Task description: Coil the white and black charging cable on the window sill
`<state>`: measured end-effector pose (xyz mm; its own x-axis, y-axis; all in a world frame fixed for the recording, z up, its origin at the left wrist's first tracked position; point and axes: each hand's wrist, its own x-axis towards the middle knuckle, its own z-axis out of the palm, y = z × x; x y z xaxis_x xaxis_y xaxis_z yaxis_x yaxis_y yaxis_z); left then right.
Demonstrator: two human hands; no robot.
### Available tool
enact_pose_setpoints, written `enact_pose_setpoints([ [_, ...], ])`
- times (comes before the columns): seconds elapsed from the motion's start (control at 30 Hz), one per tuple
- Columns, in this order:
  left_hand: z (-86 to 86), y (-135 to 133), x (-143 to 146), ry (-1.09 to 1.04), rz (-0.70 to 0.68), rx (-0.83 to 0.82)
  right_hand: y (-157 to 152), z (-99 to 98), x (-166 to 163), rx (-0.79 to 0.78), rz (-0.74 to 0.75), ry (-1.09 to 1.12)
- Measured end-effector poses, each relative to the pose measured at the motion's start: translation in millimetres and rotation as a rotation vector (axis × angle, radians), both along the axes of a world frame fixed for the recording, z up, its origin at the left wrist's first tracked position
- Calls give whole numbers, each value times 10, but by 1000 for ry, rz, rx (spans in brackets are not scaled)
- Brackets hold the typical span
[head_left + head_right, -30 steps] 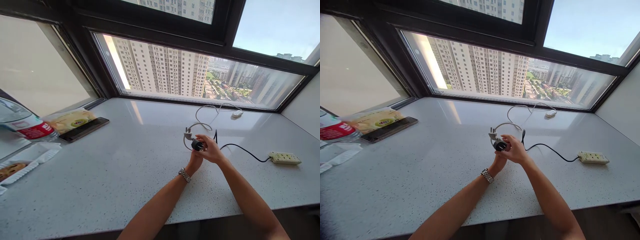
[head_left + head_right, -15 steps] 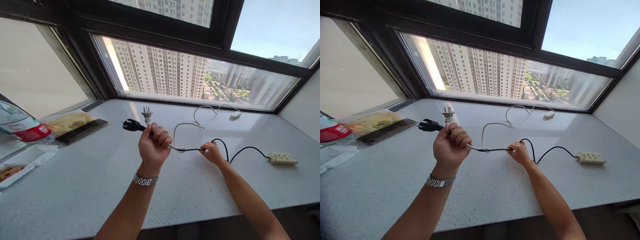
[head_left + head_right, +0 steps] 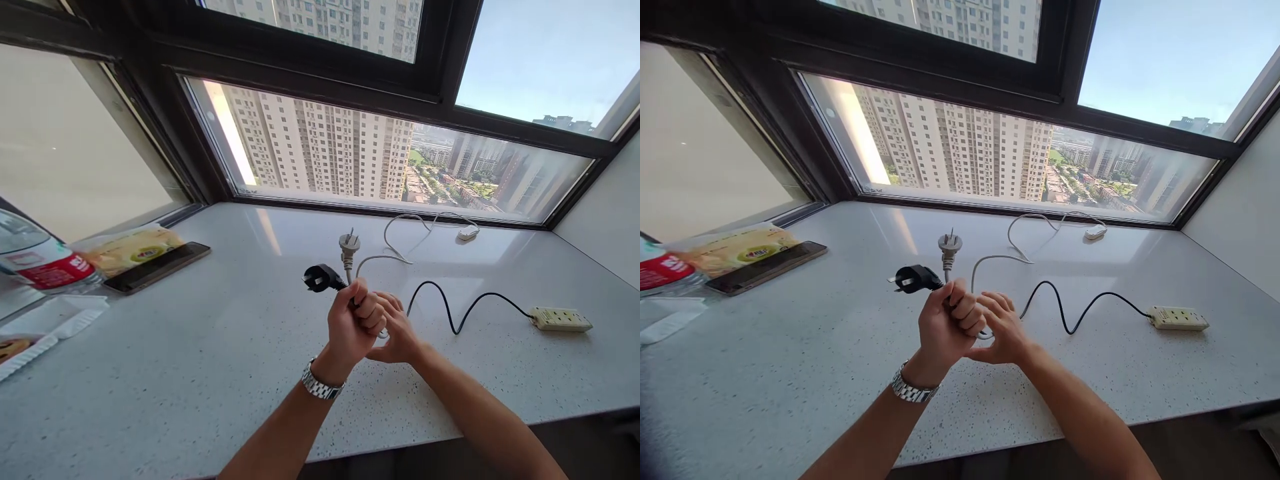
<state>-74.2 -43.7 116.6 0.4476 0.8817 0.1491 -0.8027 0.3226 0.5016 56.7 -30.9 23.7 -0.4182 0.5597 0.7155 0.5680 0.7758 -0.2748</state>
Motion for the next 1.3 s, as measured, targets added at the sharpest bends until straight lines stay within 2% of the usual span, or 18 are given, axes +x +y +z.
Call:
enact_pose_setpoints([
  [0.13,111,-140,3,-43,-28,7,-7,-8,14,-163,75,61],
  [0.27,400,-226,-222,-57,115,2,48,-14,122,-245,98,126],
  [0.37,625,-268,-440,-80,244,40,133,-16,205,-266,62,-7],
  [0.5,859,-286,-737,-134,407,112,260,30,370,-244,-88,-184],
  [0.6,948,-266,-897,-144,505,157,325,96,537,-217,-324,-178],
  [0.7,935,-210,-947,-114,551,108,346,149,702,-185,-530,-117],
  [0.8,838,-122,-932,-80,567,-17,344,156,837,-167,-632,-91],
  [0.9,712,-30,-935,-71,580,-131,354,106,926,-170,-673,-113],
  [1.13,460,65,-1199,95,649,-216,446,-51,971,-94,-659,-223],
  [1.23,397,74,-1424,167,708,-252,462,-75,1041,-58,-740,-220],
  [1.3,366,75,-1577,199,764,-265,457,-81,1137,-95,-842,-189],
])
